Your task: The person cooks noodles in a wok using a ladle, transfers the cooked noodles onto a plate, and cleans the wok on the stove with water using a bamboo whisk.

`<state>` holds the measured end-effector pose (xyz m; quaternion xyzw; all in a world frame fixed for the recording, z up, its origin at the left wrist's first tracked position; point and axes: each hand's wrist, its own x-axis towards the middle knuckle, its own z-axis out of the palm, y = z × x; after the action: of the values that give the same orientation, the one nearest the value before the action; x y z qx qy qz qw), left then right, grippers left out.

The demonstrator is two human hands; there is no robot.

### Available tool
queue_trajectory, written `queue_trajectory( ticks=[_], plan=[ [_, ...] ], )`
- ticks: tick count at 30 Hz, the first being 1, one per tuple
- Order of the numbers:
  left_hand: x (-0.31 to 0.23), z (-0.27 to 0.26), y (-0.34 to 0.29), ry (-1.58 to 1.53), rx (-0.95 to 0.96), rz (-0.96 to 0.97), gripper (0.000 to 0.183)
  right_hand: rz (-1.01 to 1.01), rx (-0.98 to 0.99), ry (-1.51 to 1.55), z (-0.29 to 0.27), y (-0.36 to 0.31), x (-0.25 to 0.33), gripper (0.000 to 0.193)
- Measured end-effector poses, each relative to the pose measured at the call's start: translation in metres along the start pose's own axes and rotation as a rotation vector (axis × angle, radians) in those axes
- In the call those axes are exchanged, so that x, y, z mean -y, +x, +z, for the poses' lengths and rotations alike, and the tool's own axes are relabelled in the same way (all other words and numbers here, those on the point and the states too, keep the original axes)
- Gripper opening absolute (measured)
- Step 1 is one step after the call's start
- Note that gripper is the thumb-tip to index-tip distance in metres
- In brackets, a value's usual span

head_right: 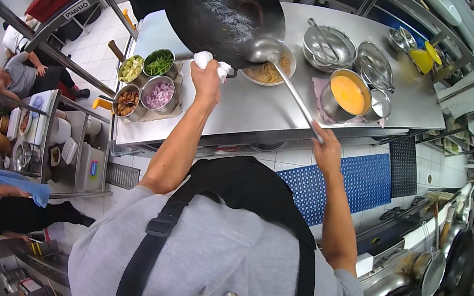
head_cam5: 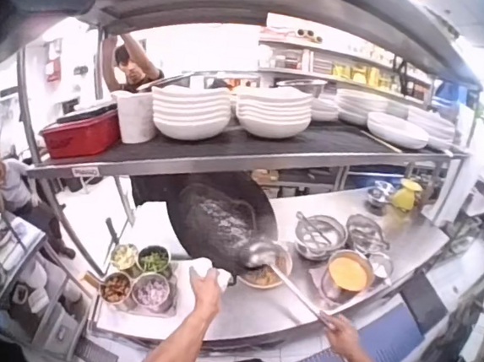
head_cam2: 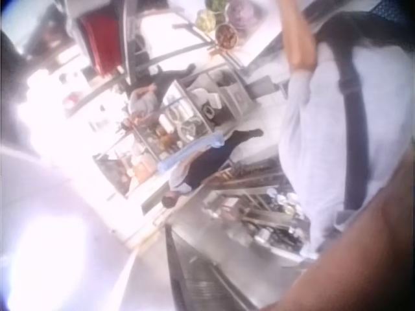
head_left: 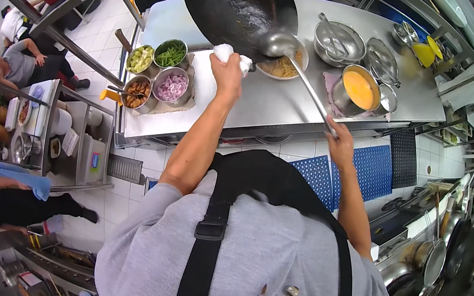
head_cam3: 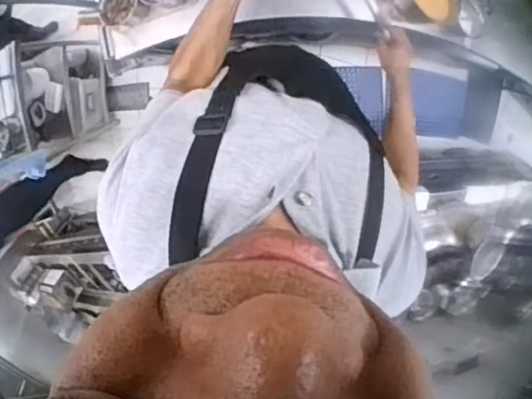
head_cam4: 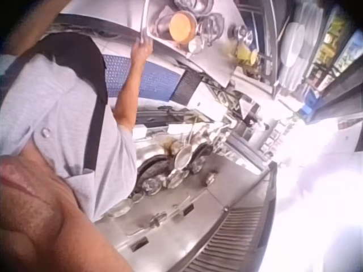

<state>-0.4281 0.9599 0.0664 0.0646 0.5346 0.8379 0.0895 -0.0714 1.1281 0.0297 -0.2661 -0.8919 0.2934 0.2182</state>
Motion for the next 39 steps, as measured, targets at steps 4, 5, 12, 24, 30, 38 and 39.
queue_trajectory(
  ticks=[4,5,12,24,30,38,39],
  plan=[
    [-0.007,0.001,-0.011,0.063,-0.006,-0.008,0.029,-0.099,-0.095,0.001,-0.031,0.007,0.004,0.062],
    [-0.007,-0.001,-0.015,0.066,-0.003,-0.012,0.029,-0.163,-0.135,-0.006,-0.030,0.016,0.013,0.061],
    [-0.010,0.005,-0.018,-0.039,-0.028,0.029,0.028,-0.098,-0.097,0.042,0.006,0.018,-0.004,0.062],
    [-0.006,-0.005,0.010,0.121,-0.104,0.174,0.036,-0.131,-0.123,-0.045,-0.040,0.010,-0.006,0.061],
    [-0.023,-0.013,0.017,-0.065,-0.069,0.161,0.033,-0.037,-0.126,-0.071,-0.005,0.001,0.035,0.061],
    [-0.047,-0.053,0.017,0.083,0.164,0.089,0.030,0.439,-0.374,0.311,0.021,-0.137,0.156,0.048],
    [-0.060,-0.056,-0.002,0.096,0.268,0.002,0.029,0.529,-0.392,0.395,0.041,-0.160,0.164,0.034]
  ],
)
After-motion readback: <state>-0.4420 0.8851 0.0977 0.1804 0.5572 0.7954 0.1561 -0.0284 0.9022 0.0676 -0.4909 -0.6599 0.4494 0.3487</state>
